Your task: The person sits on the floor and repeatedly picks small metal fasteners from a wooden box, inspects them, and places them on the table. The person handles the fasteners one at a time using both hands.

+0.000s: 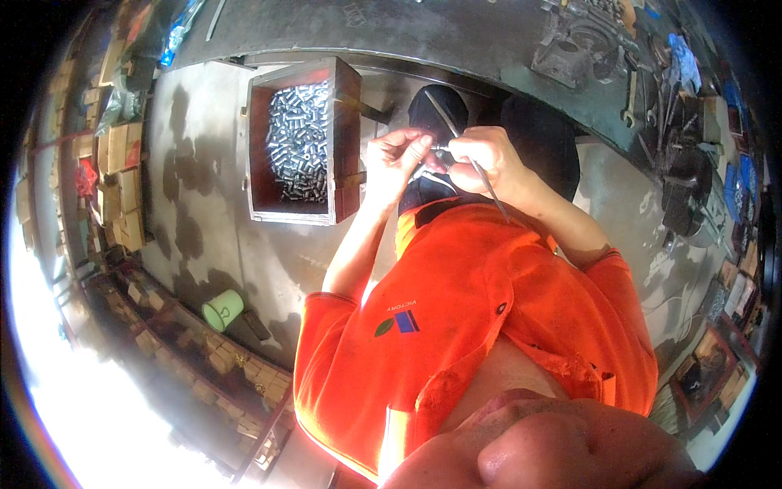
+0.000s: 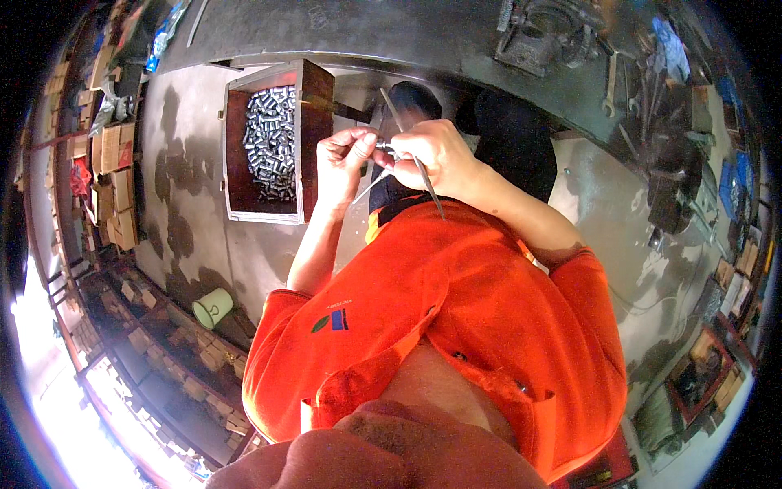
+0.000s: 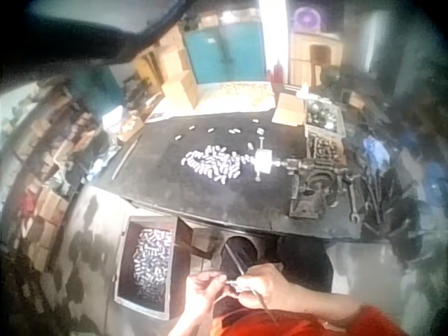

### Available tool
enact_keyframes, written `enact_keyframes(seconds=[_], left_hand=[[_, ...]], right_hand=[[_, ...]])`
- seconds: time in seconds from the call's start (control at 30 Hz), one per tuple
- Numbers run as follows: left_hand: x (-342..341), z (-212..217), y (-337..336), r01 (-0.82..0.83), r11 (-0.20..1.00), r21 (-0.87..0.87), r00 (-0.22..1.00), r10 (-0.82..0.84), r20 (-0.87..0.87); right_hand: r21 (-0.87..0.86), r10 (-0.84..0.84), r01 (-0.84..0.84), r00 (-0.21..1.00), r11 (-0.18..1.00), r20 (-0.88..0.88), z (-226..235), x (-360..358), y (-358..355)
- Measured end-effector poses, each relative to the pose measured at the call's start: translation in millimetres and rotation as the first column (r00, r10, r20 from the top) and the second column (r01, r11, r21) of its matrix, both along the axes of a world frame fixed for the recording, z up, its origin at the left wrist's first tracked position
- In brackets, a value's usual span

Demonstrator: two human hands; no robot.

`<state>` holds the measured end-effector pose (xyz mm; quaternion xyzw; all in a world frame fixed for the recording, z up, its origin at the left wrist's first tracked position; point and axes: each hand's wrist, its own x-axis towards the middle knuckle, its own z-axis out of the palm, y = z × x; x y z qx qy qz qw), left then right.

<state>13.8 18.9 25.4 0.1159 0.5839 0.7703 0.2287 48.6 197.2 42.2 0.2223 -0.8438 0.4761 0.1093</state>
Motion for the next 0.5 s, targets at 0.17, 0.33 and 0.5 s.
enact_keyframes(seconds=[0.17, 0.33, 0.5], left_hand=[[-0.9, 5.4, 1.3, 0.028, 0.997, -0.069, 0.995, -0.034, -0.093], [-4.9, 1.8, 4.3, 0.071, 0.996, 0.062, 0.997, -0.073, 0.031], [-8.7, -5.1, 5.2, 0.089, 0.996, 0.011, 0.992, -0.089, 0.086]], right_hand=[[-0.088, -0.045, 0.051, 0.997, 0.995, 0.068, -6.7, 2.9, 0.7], [-0.081, -0.051, 0.048, 0.998, 0.996, -0.026, -9.1, 1.2, 0.0], [0.066, -0.063, 0.077, 0.979, 0.995, -0.194, -8.5, -0.4, 0.2]])
